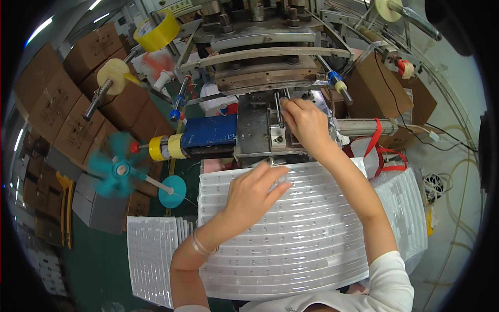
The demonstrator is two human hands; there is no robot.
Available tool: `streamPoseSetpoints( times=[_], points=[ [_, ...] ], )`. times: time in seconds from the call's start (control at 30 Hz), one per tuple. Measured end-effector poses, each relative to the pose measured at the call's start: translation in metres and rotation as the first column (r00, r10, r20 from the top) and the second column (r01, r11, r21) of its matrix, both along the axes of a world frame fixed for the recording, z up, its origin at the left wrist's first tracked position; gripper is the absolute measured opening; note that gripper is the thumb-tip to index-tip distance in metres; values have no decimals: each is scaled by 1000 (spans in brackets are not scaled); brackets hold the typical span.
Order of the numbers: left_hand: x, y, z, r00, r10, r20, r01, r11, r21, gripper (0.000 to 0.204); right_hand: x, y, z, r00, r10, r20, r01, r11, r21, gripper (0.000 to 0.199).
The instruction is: The worker is repeatedly inserting small components into a plastic tray on an assembly line machine.
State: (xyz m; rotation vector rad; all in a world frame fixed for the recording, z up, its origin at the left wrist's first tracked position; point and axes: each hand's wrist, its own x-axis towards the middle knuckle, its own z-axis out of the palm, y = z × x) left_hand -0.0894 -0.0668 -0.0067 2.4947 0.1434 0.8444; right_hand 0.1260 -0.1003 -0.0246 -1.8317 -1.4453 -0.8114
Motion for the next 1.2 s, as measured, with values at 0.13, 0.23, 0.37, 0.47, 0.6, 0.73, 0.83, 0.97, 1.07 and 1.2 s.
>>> streamPoseSetpoints(
  times=[0.13,0.23,0.37,0.47,0.6,0.73,0.83,0.97,1.07,1.2],
  points=[
    [-28,3,2,990,-124,-61,101,949,-297,26,-5,2,-8,995,35,-89,-36,999,-17,23],
    [-30,5,5,954,-273,-124,15,454,-891,28,-3,-11,-15,969,114,-219,-104,993,56,31],
    [-34,-1,9,945,-299,-130,-8,375,-927,38,12,-75,-5,956,123,-265,-125,992,10,29],
    [-32,-32,18,941,-249,-228,20,713,-701,37,-2,-148,23,929,101,-355,-167,973,-159,17],
    [-31,-70,13,838,-500,-218,291,749,-596,28,-45,-239,20,938,94,-334,-289,745,-601,18],
    [-31,-72,-4,675,-727,-125,-22,150,-988,28,-89,-310,-24,969,106,-223,-242,596,-766,24],
    [-26,-102,-14,731,-681,55,-37,-120,-992,32,-93,-335,-42,987,127,-99,-150,506,-849,22],
    [-31,-160,-52,911,-369,-185,336,924,-185,43,-89,-321,-19,957,93,-273,-280,528,-802,15],
    [-21,-179,-88,880,-369,-299,437,877,201,31,-79,-301,8,892,66,-447,-368,680,-634,16],
    [-18,-182,-89,881,-208,-424,373,858,354,39,-59,-283,20,897,115,-427,-298,870,-392,18]
  ],
)
